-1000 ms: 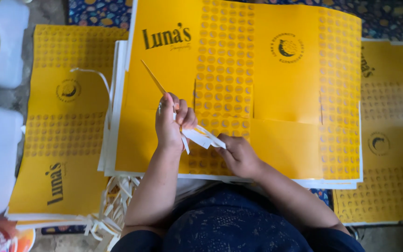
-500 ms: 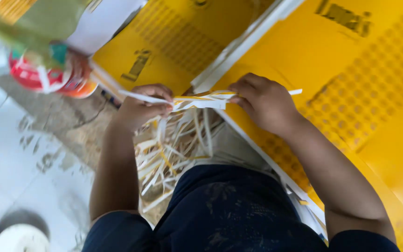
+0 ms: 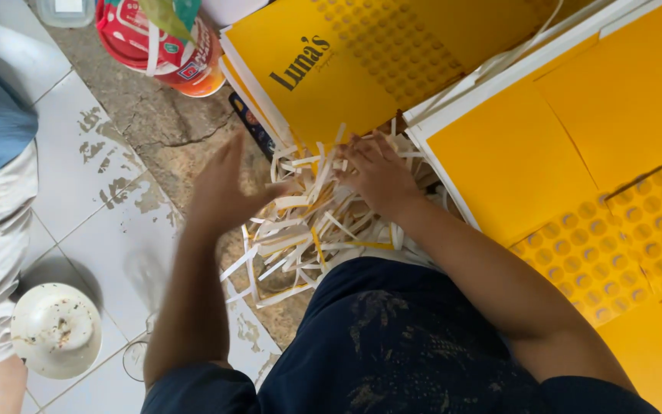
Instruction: Peeling off waste strips from die-cut cardboard sheets and stacking them.
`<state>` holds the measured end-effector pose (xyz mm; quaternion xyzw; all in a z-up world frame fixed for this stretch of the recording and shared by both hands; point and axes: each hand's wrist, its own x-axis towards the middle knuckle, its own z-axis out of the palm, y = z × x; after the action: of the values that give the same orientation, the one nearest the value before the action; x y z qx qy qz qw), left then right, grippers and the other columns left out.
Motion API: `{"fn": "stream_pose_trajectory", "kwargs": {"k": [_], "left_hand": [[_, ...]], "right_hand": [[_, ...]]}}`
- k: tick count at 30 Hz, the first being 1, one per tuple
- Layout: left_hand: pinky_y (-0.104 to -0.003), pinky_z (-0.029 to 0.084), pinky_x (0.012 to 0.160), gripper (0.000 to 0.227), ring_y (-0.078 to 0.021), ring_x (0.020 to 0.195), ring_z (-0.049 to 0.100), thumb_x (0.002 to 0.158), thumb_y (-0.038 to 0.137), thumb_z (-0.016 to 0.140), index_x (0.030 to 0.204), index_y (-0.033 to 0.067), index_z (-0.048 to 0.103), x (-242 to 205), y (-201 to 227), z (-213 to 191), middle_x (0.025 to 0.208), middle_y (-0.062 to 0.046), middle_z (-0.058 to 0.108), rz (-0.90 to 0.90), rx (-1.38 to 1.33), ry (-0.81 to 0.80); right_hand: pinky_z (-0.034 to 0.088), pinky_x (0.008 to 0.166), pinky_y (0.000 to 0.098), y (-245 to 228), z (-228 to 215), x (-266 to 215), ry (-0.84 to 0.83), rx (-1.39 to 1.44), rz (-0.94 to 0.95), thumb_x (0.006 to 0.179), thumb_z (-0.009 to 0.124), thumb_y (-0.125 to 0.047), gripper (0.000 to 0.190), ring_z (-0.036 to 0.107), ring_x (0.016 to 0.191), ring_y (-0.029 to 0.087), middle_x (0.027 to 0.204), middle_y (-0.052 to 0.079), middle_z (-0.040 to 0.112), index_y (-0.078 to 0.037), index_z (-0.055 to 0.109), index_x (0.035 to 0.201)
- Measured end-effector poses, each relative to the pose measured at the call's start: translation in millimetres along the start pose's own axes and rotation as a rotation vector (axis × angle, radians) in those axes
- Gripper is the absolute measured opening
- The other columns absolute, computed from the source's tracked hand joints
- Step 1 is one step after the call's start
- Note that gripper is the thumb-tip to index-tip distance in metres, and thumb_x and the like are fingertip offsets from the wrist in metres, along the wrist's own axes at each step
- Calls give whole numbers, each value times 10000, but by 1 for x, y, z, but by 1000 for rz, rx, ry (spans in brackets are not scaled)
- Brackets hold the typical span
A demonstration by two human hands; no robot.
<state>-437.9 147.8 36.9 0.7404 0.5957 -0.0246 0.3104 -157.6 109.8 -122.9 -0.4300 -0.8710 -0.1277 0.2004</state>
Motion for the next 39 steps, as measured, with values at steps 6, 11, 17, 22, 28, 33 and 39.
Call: {"fn": "stream_pose_trajectory", "kwargs": {"k": [6,11,17,22,28,33,39], "left_hand": [[-757,83,1170,1225,-396,1580,56,781,750,724,1666,161,115,24,28,160,1716,-196,85,142,288,155],[-773,75,1181,1252,-358,1592,-99,797,821,619,1673,192,-18,45,11,203,1725,-183,-95,104,211,2],[-762,-6,1187,1272,-313,1591,-147,786,807,603,1661,170,-66,51,11,206,1722,-160,-140,66,181,-78],[-789,-23,1165,1256,-292,1596,-132,789,808,573,1656,182,-84,53,5,207,1726,-144,-129,38,137,-123],[-901,-4,1037,942,-352,1604,9,834,693,473,1644,268,247,31,12,150,1750,-87,69,287,-107,136],[-640,340,1079,477,-376,1457,391,834,551,721,1263,347,683,53,36,116,1539,-35,506,505,-136,566],[-777,-69,1112,382,-343,1571,237,903,201,731,1269,248,634,80,163,82,1563,-8,478,687,-364,483]], "right_hand": [[197,1160,646,-19,-64,44,-729,320,371,928,353,-743,777,352,1447,426,1592,138,347,-292,431,1556],[112,1215,661,-9,-35,19,-910,229,316,1049,336,-549,510,398,1461,385,1523,82,518,-320,590,1427],[385,1020,598,-4,-36,19,-852,221,353,984,373,-573,476,591,1228,377,1386,83,600,-406,620,1356],[201,1157,680,1,-12,7,-921,292,368,1017,400,-562,476,388,1471,394,1677,41,334,-404,568,1434],[213,1158,688,0,-67,22,-564,447,379,979,544,-455,373,478,1405,383,1518,100,545,-228,730,1210],[450,1096,598,-7,-115,-6,40,682,370,936,703,-208,261,627,1245,430,1252,151,677,-143,739,1186],[353,1164,632,15,-243,-106,396,584,566,969,681,-173,241,638,1254,431,1185,119,731,-156,761,1196]]}}
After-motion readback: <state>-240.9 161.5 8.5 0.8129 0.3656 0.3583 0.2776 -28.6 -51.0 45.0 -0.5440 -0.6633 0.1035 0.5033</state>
